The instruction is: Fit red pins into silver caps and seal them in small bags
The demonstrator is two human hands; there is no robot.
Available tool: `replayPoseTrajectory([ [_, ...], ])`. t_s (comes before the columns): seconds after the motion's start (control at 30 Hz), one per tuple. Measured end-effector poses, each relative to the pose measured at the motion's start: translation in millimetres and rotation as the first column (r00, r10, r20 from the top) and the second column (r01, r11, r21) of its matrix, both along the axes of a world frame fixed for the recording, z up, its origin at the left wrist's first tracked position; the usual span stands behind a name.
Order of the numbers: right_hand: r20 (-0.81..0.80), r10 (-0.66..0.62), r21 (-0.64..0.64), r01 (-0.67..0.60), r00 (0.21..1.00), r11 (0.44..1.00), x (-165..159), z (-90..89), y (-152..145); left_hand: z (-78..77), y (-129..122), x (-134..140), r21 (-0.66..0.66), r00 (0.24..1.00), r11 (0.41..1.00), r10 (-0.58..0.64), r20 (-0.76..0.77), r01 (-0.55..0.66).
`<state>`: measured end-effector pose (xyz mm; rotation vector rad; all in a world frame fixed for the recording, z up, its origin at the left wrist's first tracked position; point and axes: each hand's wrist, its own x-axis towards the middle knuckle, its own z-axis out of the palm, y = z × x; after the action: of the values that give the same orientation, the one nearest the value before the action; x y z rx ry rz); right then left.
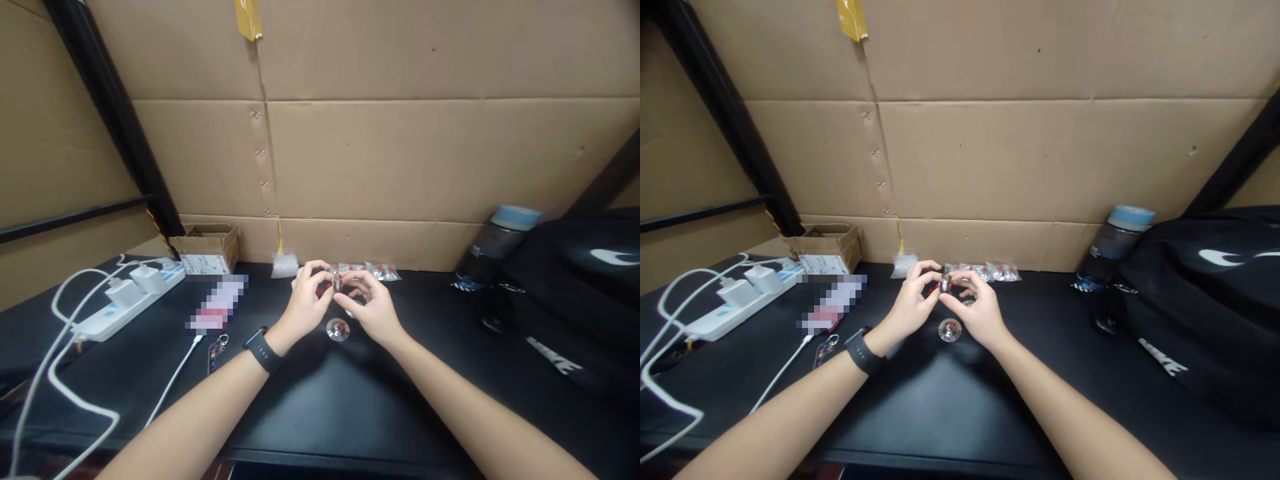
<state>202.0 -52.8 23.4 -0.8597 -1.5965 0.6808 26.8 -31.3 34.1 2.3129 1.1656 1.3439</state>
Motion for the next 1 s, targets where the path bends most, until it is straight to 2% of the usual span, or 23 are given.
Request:
replayPoseTrajectory([
  [0.3,-0.002,0.086,-0.147,-0.085,0.996,0.985,8.9,1.1,6.7,3.8,-4.8,1.5,0.052,0.996,0.995,0.084,-0.04,-0.082],
  [0.53,0.124,0.061,-0.096,-0.049,0.99,0.994,9.8,-0.2,4.3,-0.2,-0.5,1.5,0.005,0.996,0.997,0.073,-0.04,-0.073],
  [0.7,0.19,-0.015,-0.101,0.035,0.982,0.994,13.7,-6.8,12.8,-5.5,2.5,0.9,0.058,0.988,0.994,0.103,-0.115,-0.097],
  [0.87,0.191,0.005,-0.058,0.006,0.981,0.998,14.4,-13.5,19.0,-6.1,3.3,-0.4,0.055,0.982,0.995,0.095,-0.163,-0.087],
  [1.0,0.206,0.01,-0.017,-0.007,0.978,1.0,14.1,-12.4,19.2,-5.3,3.7,-1.1,0.049,0.979,0.997,0.071,-0.191,-0.063],
])
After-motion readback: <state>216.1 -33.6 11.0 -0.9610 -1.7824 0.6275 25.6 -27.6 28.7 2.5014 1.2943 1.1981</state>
